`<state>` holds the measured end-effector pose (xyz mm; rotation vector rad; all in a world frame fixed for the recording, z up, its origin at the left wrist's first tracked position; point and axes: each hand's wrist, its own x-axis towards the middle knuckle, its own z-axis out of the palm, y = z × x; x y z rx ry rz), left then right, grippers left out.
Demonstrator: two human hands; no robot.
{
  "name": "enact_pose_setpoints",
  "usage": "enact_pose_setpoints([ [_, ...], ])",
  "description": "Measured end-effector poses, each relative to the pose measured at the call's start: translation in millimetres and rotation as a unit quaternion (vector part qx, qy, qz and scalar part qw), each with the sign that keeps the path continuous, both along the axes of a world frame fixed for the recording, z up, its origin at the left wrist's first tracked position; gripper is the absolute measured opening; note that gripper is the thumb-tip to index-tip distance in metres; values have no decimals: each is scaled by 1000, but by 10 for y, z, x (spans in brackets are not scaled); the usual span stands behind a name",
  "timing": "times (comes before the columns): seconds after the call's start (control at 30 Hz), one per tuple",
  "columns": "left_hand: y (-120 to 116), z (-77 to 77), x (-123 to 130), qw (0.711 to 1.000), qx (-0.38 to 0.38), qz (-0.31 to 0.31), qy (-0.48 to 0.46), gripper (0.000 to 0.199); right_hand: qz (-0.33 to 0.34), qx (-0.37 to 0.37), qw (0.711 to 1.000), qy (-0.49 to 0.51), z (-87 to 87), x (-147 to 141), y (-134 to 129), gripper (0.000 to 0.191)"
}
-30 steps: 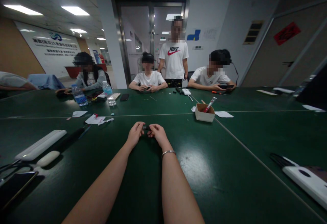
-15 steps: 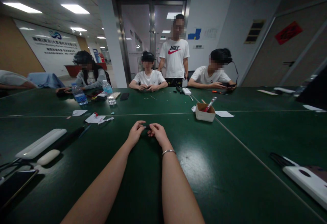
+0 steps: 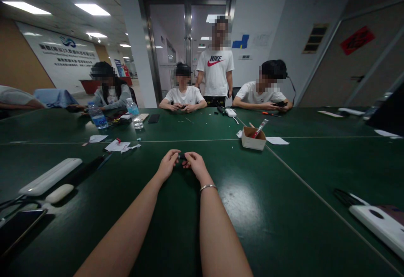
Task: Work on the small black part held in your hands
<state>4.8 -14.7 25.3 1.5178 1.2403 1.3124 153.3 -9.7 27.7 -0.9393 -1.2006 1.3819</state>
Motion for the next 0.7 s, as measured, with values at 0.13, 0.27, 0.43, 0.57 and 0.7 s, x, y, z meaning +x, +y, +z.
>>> enact_pose_setpoints([
  [0.13, -13, 16, -1, 1000, 29, 7, 4, 24, -1, 3, 1000, 0, -3, 3, 5, 37],
  [0.27, -2, 7, -4, 999, 39, 17, 1, 24, -1, 3, 1000, 0, -12, 6, 15, 37],
  [0.43, 14, -23, -23, 999, 17, 33, 19, 24, -1, 1, 1000, -1, -16, 6, 15, 38],
  [0.57, 6, -15, -32, 998, -29, 51, 33, 39, 2, -4, 1000, -1, -19, 7, 13, 39],
  [0.7, 3, 5, -16, 999, -5, 32, -33, 27, 0, 3, 1000, -3, -12, 5, 11, 38],
])
